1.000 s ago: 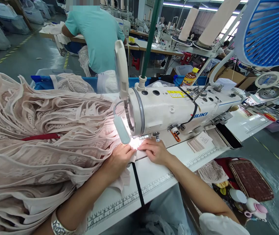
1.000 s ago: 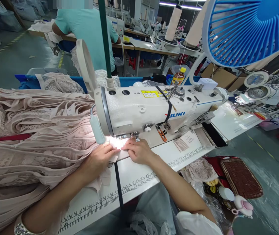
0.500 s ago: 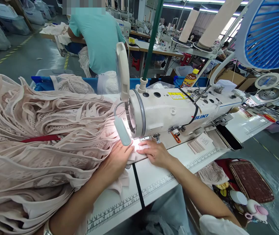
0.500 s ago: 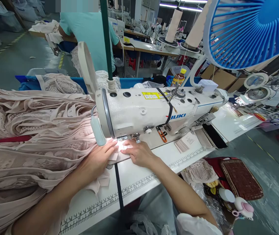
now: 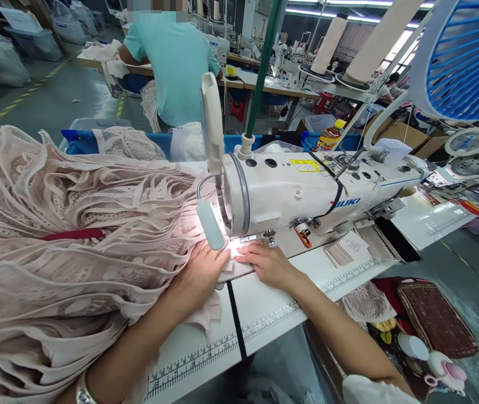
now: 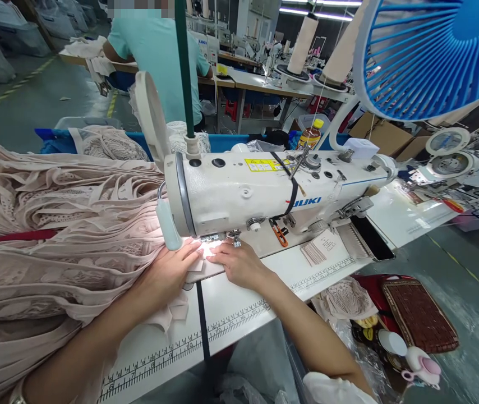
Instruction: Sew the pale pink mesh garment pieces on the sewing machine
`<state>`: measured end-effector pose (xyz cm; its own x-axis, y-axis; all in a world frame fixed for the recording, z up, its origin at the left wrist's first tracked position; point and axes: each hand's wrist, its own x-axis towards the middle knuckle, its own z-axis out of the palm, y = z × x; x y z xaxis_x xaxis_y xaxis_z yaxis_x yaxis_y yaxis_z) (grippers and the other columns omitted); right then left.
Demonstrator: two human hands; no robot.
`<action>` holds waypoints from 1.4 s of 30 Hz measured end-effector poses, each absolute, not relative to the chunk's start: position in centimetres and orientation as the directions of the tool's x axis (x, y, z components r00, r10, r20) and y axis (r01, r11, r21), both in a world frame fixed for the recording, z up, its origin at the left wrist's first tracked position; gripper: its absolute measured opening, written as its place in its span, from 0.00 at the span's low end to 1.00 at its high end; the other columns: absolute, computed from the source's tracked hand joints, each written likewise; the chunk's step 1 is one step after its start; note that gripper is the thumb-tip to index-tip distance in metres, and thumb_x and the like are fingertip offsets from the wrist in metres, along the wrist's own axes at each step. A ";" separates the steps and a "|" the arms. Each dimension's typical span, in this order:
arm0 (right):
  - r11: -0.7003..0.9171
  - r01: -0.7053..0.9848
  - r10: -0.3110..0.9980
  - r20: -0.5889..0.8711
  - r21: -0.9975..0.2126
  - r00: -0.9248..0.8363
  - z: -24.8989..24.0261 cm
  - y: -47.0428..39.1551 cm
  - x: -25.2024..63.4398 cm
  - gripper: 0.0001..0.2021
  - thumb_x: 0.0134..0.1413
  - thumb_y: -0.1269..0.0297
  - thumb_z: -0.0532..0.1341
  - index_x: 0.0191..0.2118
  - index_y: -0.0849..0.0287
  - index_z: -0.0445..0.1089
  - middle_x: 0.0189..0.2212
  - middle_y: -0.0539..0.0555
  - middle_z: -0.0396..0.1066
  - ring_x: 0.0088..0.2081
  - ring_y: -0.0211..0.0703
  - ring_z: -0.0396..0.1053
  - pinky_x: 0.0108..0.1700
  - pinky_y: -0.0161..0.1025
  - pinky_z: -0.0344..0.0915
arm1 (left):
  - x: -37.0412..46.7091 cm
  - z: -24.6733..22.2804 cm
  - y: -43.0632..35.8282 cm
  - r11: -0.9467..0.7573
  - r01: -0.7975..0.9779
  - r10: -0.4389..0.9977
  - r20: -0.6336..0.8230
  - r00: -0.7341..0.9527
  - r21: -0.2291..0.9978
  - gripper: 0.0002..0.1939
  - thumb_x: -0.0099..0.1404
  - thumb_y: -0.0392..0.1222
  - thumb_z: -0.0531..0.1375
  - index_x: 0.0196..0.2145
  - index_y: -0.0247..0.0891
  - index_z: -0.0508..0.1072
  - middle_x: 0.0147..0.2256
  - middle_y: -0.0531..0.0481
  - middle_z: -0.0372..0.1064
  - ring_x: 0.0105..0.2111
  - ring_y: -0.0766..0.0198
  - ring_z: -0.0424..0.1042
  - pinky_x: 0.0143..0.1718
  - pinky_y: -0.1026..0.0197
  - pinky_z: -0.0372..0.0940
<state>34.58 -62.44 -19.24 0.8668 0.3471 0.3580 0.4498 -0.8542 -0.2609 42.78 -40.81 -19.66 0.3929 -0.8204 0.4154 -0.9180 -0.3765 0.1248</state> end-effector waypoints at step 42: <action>-0.987 0.037 0.059 -0.142 -0.154 0.988 -17.3 -59.8 36.3 0.23 0.60 0.78 0.48 0.58 0.59 0.65 0.49 0.61 0.70 0.48 0.53 0.67 0.49 0.48 0.66 | 41.4 -16.0 -41.5 -0.725 -0.689 -0.687 0.074 0.723 0.000 0.14 0.62 0.23 0.47 0.34 0.36 0.68 0.32 0.42 0.69 0.33 0.52 0.70 0.35 0.55 0.62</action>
